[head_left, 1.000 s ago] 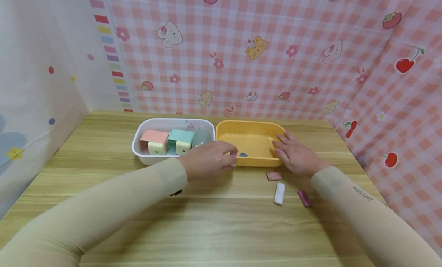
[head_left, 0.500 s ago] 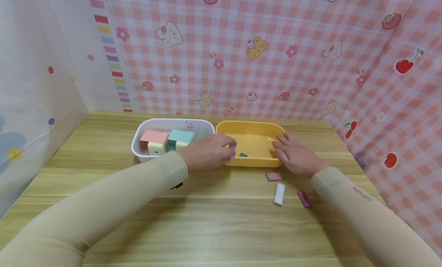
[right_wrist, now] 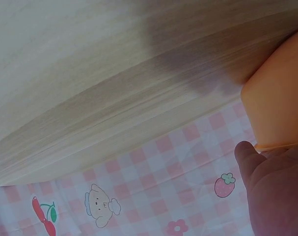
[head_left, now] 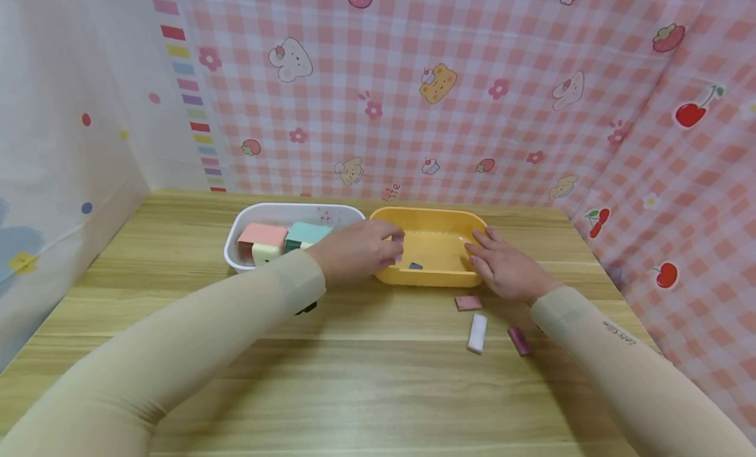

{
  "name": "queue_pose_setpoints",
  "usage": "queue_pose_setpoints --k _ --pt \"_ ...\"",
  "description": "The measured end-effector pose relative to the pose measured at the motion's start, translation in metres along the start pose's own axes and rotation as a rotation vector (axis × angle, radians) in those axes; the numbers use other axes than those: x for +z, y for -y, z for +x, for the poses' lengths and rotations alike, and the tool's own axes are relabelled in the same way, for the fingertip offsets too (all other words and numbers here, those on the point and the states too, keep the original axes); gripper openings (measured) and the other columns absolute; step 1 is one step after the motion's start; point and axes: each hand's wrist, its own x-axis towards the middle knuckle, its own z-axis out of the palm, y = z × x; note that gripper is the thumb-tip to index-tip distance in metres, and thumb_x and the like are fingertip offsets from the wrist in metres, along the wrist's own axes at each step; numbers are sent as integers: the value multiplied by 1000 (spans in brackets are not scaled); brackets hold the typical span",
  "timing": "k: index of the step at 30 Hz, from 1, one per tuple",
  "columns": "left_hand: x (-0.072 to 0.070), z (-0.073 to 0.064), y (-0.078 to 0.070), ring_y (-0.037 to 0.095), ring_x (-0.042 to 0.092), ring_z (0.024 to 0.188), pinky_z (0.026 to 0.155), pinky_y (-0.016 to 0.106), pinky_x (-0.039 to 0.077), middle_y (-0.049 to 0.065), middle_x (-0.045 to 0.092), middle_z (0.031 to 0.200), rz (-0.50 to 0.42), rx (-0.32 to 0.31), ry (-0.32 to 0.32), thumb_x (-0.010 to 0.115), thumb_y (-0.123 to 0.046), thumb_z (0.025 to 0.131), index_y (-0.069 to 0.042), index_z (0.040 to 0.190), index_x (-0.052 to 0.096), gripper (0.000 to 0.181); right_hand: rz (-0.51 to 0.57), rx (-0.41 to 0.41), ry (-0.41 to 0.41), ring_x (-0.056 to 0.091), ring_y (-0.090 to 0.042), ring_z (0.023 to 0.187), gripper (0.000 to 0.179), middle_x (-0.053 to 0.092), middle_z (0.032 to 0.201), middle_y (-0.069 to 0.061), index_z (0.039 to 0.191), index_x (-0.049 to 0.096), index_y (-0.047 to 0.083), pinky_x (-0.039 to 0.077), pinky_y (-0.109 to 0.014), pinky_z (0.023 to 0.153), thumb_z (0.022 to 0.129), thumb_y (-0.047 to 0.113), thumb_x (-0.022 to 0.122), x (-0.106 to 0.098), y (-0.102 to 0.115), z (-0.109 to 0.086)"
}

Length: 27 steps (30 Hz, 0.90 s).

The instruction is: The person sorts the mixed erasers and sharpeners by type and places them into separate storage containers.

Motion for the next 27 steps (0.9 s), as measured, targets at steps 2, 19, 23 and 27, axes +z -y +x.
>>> queue_pose_setpoints --k 2,19,23,27 --pt "-1 2 2 25 70 118 102 36 59 10 71 130 16 7 -7 70 -22 103 -8 119 76 22 1 1 0 11 -50 161 56 24 171 -26 158 45 2 17 -62 130 115 36 33 0 0 0" --pt "-5 19 19 24 71 112 98 32 61 12 71 127 43 -25 -19 68 -21 105 -8 108 77 17 19 -11 -18 12 -50 161 56 27 170 -26 156 47 1 19 -62 130 115 36 32 1 1 -1" --pt "-5 25 19 24 70 114 99 31 60 12 70 130 37 -57 13 64 -24 107 -8 112 77 21 21 -5 -15 12 -50 161 56 27 171 -26 156 48 1 18 -61 130 115 36 32 1 1 -1" --pt "-4 32 20 23 69 116 102 30 58 11 70 131 22 -82 32 63 -25 107 -9 114 78 22 24 0 -11 11 -50 161 56 27 171 -26 156 48 1 18 -62 130 115 35 33 1 1 0"
